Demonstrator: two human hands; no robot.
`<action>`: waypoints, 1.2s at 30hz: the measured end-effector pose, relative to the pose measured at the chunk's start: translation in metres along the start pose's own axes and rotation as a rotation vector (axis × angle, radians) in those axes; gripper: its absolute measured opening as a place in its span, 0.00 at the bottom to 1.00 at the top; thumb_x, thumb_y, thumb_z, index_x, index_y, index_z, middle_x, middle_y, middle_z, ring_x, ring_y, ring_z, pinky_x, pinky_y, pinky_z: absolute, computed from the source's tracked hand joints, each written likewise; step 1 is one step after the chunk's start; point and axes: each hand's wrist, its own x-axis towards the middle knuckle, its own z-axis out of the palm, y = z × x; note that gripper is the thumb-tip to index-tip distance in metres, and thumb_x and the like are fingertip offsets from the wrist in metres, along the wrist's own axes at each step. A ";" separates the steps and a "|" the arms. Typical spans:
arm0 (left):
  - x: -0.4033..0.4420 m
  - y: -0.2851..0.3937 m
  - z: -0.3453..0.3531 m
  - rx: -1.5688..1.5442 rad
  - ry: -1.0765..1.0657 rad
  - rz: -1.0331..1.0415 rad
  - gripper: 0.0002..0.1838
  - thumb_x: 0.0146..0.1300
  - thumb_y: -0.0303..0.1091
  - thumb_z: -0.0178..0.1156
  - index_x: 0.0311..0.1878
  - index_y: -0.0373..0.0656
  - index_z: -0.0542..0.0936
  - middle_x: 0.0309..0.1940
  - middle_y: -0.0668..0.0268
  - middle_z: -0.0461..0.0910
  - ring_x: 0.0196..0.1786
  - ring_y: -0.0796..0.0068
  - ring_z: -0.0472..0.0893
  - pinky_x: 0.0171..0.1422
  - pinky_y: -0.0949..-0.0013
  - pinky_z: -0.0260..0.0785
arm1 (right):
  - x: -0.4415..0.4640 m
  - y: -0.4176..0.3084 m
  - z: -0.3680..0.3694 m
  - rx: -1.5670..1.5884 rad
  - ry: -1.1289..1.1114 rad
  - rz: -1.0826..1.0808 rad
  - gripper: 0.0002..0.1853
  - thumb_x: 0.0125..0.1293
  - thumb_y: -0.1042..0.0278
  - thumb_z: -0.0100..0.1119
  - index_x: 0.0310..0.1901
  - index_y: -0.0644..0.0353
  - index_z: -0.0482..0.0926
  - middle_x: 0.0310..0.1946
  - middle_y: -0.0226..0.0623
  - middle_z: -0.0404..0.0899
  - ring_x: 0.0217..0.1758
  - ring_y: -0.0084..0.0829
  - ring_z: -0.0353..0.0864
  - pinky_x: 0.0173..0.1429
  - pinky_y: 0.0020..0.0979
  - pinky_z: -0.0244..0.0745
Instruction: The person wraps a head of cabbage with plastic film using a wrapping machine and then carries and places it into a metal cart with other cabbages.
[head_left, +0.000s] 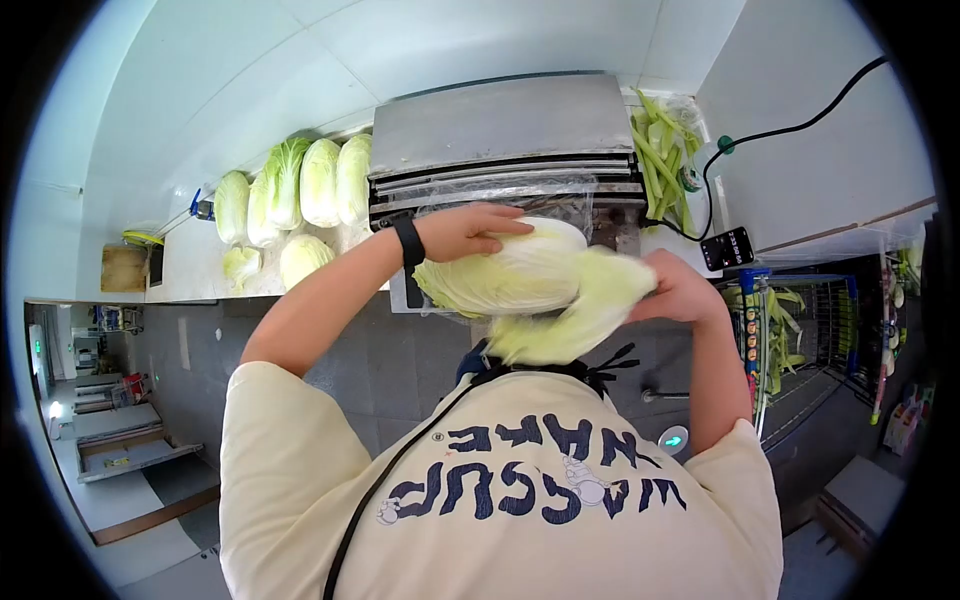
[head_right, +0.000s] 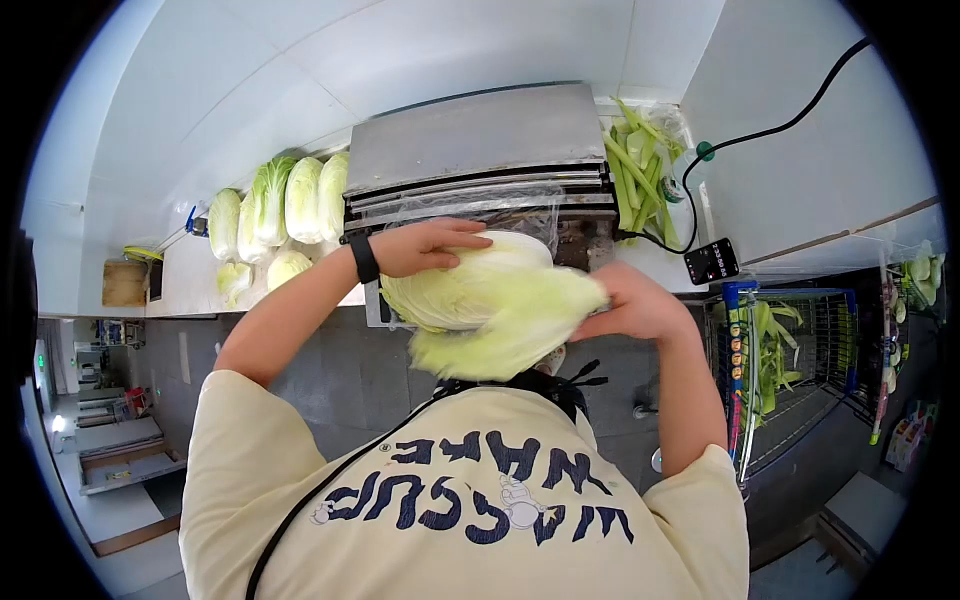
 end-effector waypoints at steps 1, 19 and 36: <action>-0.001 -0.005 0.008 0.133 0.113 0.027 0.27 0.74 0.32 0.56 0.75 0.57 0.71 0.77 0.56 0.64 0.75 0.52 0.67 0.80 0.54 0.58 | -0.022 0.026 -0.003 0.121 0.106 0.057 0.25 0.47 0.76 0.78 0.51 0.60 0.85 0.42 0.40 0.89 0.47 0.36 0.88 0.54 0.35 0.80; -0.002 0.026 0.060 0.506 0.634 -0.062 0.27 0.68 0.50 0.62 0.67 0.52 0.76 0.63 0.60 0.77 0.64 0.54 0.76 0.70 0.50 0.66 | -0.129 0.098 0.028 0.528 0.685 0.240 0.29 0.57 0.77 0.75 0.62 0.61 0.79 0.55 0.36 0.84 0.57 0.32 0.84 0.65 0.38 0.77; 0.004 0.029 0.049 0.487 0.605 -0.056 0.28 0.65 0.46 0.64 0.67 0.50 0.76 0.62 0.60 0.77 0.63 0.50 0.76 0.67 0.50 0.68 | 0.076 -0.001 -0.200 -0.760 1.004 0.556 0.26 0.57 0.53 0.73 0.41 0.74 0.83 0.37 0.58 0.86 0.41 0.53 0.86 0.47 0.44 0.80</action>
